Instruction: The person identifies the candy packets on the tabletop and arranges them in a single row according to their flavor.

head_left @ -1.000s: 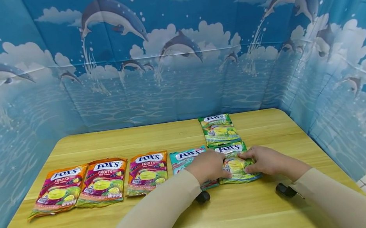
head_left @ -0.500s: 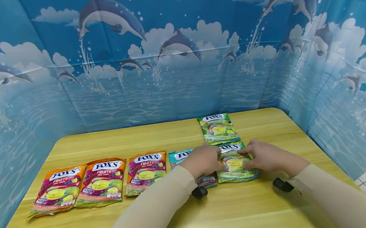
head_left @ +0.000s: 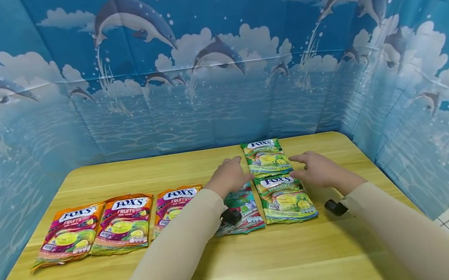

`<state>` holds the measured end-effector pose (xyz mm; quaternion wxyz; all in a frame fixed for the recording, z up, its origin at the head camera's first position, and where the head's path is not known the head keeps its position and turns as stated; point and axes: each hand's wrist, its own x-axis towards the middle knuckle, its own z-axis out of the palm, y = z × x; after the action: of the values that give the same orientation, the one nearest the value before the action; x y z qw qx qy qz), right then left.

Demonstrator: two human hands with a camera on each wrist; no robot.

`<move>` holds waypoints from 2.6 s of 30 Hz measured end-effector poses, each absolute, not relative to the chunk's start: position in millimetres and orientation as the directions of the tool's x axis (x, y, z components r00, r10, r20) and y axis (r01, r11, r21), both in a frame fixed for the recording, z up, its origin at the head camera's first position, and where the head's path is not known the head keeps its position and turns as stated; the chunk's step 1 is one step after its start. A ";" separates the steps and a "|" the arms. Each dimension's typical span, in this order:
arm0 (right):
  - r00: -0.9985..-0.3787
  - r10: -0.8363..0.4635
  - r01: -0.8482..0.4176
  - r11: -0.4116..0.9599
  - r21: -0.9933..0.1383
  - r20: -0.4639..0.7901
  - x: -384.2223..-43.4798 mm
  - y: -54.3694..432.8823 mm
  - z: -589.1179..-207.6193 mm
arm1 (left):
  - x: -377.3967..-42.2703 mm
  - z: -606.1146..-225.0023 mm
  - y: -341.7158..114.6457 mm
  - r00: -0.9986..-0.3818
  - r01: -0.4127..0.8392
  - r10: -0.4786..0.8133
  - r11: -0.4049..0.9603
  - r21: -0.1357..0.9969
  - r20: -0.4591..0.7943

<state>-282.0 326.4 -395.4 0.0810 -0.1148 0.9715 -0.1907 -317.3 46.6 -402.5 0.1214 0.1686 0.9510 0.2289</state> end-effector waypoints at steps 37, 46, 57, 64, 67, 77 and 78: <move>-0.965 -0.163 -0.075 0.922 -0.381 -0.205 -331.8 309.8 -414.8 | -342.6 -419.0 82.0 -0.899 0.198 0.372 0.816 0.544 -0.231; -0.965 -0.167 -0.085 0.928 -0.364 -0.202 -337.2 311.0 -416.8 | -345.7 -422.5 86.7 -0.904 0.198 0.363 0.822 0.534 -0.224; -0.967 -0.160 -0.074 0.919 -0.387 -0.196 -338.8 310.3 -420.1 | -343.5 -420.9 87.4 -0.905 0.180 0.361 0.805 0.566 -0.226; -0.967 -0.165 -0.076 0.916 -0.395 -0.196 -336.5 309.7 -419.2 | -342.0 -419.9 87.6 -0.905 0.179 0.361 0.804 0.567 -0.227; -0.967 -0.161 -0.072 0.916 -0.395 -0.198 -337.0 309.8 -419.4 | -342.5 -420.6 87.5 -0.904 0.175 0.359 0.803 0.569 -0.230; -0.968 -0.161 -0.072 0.911 -0.406 -0.191 -337.3 309.4 -420.3 | -345.9 -425.0 89.6 -0.897 0.148 0.370 0.765 0.626 -0.241; -0.968 -0.162 -0.072 0.910 -0.408 -0.190 -337.6 309.7 -420.2 | -345.9 -425.1 89.8 -0.895 0.144 0.373 0.759 0.635 -0.243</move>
<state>-337.6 309.7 -420.2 0.1103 -0.0601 0.9710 -0.2032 -345.9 89.8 -425.1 0.1803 0.1407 0.9202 0.3176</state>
